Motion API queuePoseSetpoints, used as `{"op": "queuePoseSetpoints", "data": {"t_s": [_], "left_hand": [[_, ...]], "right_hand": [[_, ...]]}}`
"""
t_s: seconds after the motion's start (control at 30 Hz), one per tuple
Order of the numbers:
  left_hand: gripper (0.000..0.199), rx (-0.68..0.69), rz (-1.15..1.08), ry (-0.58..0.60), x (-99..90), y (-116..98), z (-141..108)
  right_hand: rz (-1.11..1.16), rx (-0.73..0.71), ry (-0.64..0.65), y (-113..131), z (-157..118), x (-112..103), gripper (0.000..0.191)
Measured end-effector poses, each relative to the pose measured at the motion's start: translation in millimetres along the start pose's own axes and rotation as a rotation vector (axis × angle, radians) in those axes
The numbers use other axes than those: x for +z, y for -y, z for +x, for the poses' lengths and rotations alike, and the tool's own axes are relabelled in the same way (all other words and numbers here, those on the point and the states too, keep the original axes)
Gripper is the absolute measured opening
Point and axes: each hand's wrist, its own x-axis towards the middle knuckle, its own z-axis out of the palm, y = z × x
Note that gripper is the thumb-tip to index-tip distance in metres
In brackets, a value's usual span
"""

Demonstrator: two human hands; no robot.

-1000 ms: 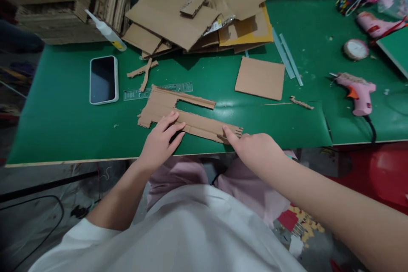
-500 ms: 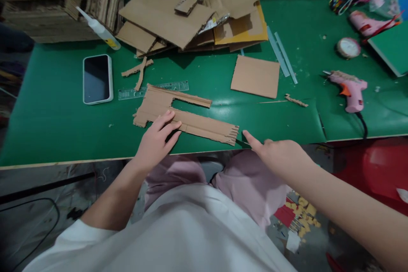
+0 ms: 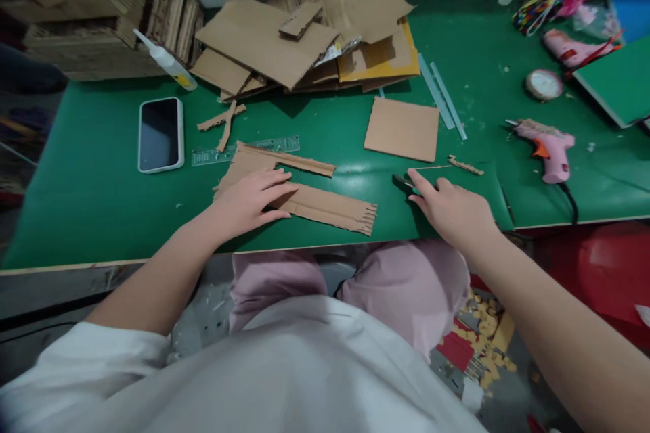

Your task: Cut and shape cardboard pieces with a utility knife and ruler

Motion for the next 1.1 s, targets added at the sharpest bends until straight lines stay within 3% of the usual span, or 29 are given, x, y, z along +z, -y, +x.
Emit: {"op": "queuePoseSetpoints", "data": {"t_s": [0.17,0.27,0.37,0.47,0.6,0.7,0.83,1.1], "left_hand": [[0.041,0.045,0.041,-0.071,2.1,-0.5,8.2],[0.041,0.044,0.077,-0.206,1.7,-2.2,10.3],[0.041,0.004,0.163,-0.350,-1.1,-5.0,12.9],[0.041,-0.010,0.224,-0.440,-4.4,-11.2,16.5],[0.045,-0.003,0.243,-0.514,-8.8,-22.5,20.7],[0.046,-0.008,0.220,-0.528,-12.9,-29.3,22.0],[0.045,-0.043,0.125,-0.500,-18.9,-34.0,21.7],[0.041,-0.044,-0.079,-0.349,-30.3,-35.6,22.1]], "right_hand": [[0.048,0.072,-0.240,10.2,19.2,11.4,0.051],[0.297,0.072,-0.367,17.6,21.1,-0.4,0.049],[0.806,0.196,-0.419,38.1,21.5,-16.5,0.055],[1.368,0.321,-0.354,71.7,26.9,-26.4,0.061],[2.012,0.343,-0.264,113.6,39.4,-31.3,0.049],[2.361,0.429,-0.314,127.4,44.9,-34.2,0.034],[2.536,0.510,-0.382,127.8,45.2,-37.3,0.030],[2.511,0.414,-0.476,123.3,43.1,-35.6,0.034]]}}
